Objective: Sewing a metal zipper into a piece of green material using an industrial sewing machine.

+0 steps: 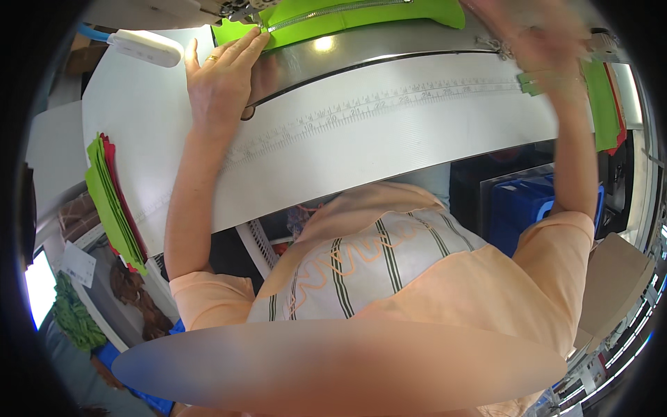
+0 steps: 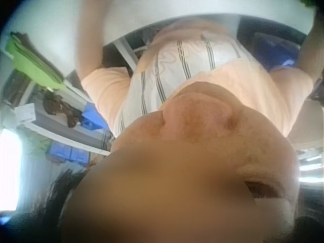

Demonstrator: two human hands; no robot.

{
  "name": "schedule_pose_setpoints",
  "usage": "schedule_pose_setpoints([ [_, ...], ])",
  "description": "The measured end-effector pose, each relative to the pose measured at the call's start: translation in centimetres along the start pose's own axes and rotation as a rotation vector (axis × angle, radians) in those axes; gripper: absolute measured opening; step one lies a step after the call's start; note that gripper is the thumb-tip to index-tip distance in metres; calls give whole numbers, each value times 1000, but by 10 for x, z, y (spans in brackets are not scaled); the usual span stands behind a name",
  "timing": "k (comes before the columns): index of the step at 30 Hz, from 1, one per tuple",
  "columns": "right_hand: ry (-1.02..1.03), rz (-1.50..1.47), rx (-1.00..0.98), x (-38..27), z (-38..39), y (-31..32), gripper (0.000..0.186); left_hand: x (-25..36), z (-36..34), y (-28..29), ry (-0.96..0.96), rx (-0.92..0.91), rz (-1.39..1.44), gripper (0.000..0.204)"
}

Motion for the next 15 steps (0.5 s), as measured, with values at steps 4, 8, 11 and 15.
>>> schedule_pose_setpoints([
  [4,177,-163,-364,-43,-21,-124,44,-6,-3,5,-42,29,105,22],
  [8,271,-231,-381,-40,-34,-159,36,-22,-10,5,41,-108,524,18],
  [11,168,-380,-439,-36,-37,-160,30,-30,-13,2,124,-125,803,16],
  [15,99,-390,-450,-34,-37,-158,26,-31,-16,1,80,-109,856,16],
])
Point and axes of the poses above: each hand's wrist, its own z-axis away from the middle knuckle, its own y-axis out of the back of the hand, x = y × z, the point moved 4 cm from there along -z, towards the middle knuckle, and after that the axes turned 11 degrees about -x, right-handed, at the moved point
